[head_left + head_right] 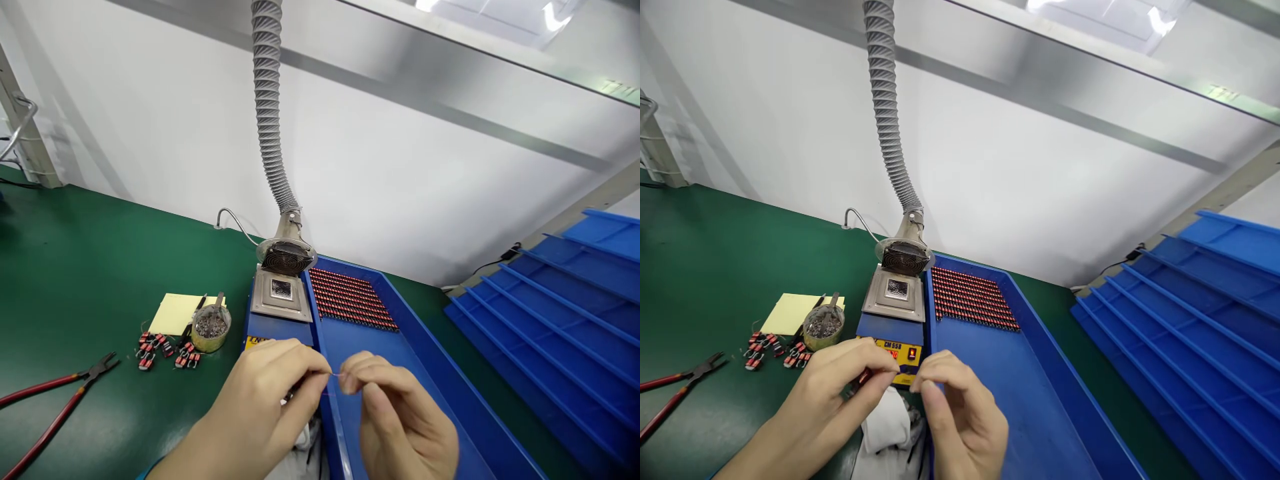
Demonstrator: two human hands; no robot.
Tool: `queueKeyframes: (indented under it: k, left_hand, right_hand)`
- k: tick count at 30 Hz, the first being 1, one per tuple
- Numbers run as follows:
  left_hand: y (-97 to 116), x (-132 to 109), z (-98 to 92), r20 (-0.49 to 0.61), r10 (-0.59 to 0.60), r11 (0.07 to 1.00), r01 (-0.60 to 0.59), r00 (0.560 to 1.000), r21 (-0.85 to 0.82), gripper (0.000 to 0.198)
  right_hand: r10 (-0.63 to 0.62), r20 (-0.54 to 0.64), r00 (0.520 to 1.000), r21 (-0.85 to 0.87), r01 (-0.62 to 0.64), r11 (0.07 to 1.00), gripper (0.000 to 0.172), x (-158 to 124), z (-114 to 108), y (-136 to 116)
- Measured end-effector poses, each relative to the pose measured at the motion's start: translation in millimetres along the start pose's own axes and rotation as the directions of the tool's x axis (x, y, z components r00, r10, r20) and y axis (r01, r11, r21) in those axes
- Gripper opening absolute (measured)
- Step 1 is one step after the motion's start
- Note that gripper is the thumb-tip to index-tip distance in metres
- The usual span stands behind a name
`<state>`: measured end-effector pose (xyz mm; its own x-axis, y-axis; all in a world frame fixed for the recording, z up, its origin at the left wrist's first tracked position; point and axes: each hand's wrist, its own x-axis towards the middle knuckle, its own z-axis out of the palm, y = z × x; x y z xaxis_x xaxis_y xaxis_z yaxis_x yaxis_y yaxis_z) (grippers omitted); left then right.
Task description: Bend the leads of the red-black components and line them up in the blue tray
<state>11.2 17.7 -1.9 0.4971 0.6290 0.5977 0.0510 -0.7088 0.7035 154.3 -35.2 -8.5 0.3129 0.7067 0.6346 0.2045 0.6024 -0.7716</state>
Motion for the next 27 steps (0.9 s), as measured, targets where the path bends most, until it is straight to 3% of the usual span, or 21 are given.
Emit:
queueKeyframes:
  k: [2, 5, 8, 10, 12, 14, 16, 19, 21, 24, 26, 27]
  left_hand:
    - [0.8, -0.3, -0.8, 0.017, -0.044, 0.995, 0.045, 0.999, -0.088, 0.012]
    - [1.6, -0.7, -0.8, 0.037, -0.059, 0.989, 0.063, 0.998, -0.134, 0.012]
    - [1.5, 0.0, 1.3, 0.010, 0.028, 1.000, -0.028, 1.000, 0.006, 0.016]
    - [0.5, 0.5, 3.5, -0.008, 0.167, 0.968, -0.162, 0.986, 0.193, 0.023]
    - [-1.2, 0.6, 5.3, -0.012, 0.265, 0.911, -0.247, 0.964, 0.330, 0.027]
    - [-2.6, 0.1, 5.6, -0.043, 0.264, 0.911, -0.234, 0.964, 0.340, 0.025]
    - [-2.6, -0.5, 3.9, -0.075, 0.156, 0.967, -0.138, 0.985, 0.213, 0.019]
    - [0.5, -0.5, -0.6, -0.040, -0.049, 0.998, 0.047, 0.998, -0.044, 0.013]
    - [2.9, 0.3, -2.4, -0.001, -0.107, 0.987, 0.107, 0.994, -0.119, 0.014]
    - [3.7, 1.2, -0.1, -0.002, -0.048, 0.998, 0.048, 0.999, -0.035, 0.016]
    - [1.8, 1.0, 4.5, -0.031, 0.090, 0.987, -0.085, 0.996, 0.137, 0.020]
    - [0.6, 0.5, 7.0, -0.035, 0.163, 0.961, -0.151, 0.986, 0.231, 0.023]
  right_hand:
    - [-0.133, 0.028, 0.991, -0.156, 0.136, 0.978, 0.020, -0.4, -0.9, -0.1]
    - [-0.226, 0.122, 0.966, -0.300, 0.253, 0.920, 0.035, -1.1, -2.6, 1.2]
    - [-0.243, 0.146, 0.959, -0.353, 0.280, 0.893, 0.027, -1.6, -1.7, 1.9]
    - [-0.073, 0.127, 0.989, -0.320, 0.111, 0.941, 0.016, -1.8, 0.6, 1.5]
    - [0.157, 0.124, 0.980, -0.146, -0.139, 0.980, 0.026, -1.6, 3.0, 1.2]
    - [0.249, 0.119, 0.961, 0.079, -0.259, 0.963, 0.035, -1.3, 4.3, 1.9]
    - [0.150, 0.054, 0.987, 0.131, -0.156, 0.979, 0.032, -1.4, 3.9, 3.6]
    - [-0.109, 0.011, 0.994, -0.125, 0.109, 0.986, 0.018, -2.9, 2.1, 6.0]
    - [-0.230, 0.067, 0.971, -0.266, 0.240, 0.934, 0.031, -4.2, 1.8, 6.7]
    - [-0.329, 0.102, 0.939, -0.391, 0.342, 0.854, 0.036, -5.4, 3.6, 6.0]
    - [-0.241, 0.080, 0.967, -0.395, 0.253, 0.883, 0.021, -5.5, 5.4, 5.2]
    - [-0.123, 0.060, 0.991, -0.343, 0.137, 0.929, 0.017, -5.3, 6.0, 4.8]
